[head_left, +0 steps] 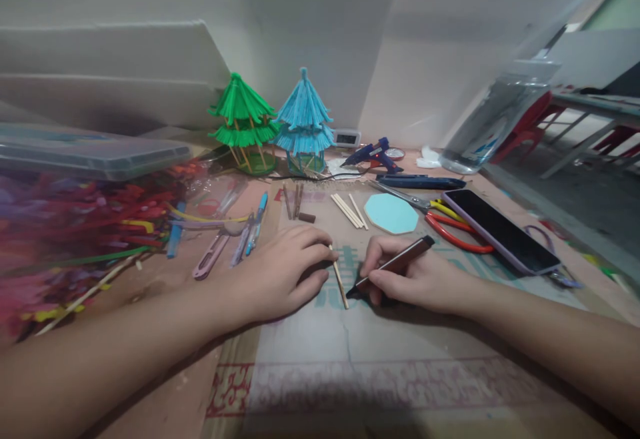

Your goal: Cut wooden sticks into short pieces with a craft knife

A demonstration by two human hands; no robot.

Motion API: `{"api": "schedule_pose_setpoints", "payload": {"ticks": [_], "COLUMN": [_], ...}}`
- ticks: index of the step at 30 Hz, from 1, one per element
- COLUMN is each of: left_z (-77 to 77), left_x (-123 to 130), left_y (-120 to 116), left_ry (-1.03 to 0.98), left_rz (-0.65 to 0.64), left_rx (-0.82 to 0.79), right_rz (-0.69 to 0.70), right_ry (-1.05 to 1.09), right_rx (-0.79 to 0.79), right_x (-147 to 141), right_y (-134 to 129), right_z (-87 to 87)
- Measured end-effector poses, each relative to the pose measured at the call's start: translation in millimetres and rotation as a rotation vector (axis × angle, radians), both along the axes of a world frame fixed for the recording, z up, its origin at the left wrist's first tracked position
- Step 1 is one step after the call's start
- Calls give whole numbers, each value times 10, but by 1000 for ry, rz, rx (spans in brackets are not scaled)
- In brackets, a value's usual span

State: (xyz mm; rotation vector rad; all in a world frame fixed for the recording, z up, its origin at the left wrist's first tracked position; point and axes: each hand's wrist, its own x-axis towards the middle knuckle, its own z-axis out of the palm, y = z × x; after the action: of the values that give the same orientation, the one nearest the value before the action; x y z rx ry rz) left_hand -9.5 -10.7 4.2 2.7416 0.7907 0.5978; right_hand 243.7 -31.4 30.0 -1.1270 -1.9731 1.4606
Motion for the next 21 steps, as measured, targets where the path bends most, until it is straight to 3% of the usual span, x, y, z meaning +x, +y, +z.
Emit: {"api": "schedule_pose_setpoints", "payload": {"ticks": [21], "left_z": [0], "left_x": [1], "left_y": [8], "left_ry": [-3], "left_rz": [-5], "left_rx": [31], "right_rz": [51], "right_ry": [2], "right_rx": [-15], "right_x": [5], "right_y": [-13], "right_z": [-15]}}
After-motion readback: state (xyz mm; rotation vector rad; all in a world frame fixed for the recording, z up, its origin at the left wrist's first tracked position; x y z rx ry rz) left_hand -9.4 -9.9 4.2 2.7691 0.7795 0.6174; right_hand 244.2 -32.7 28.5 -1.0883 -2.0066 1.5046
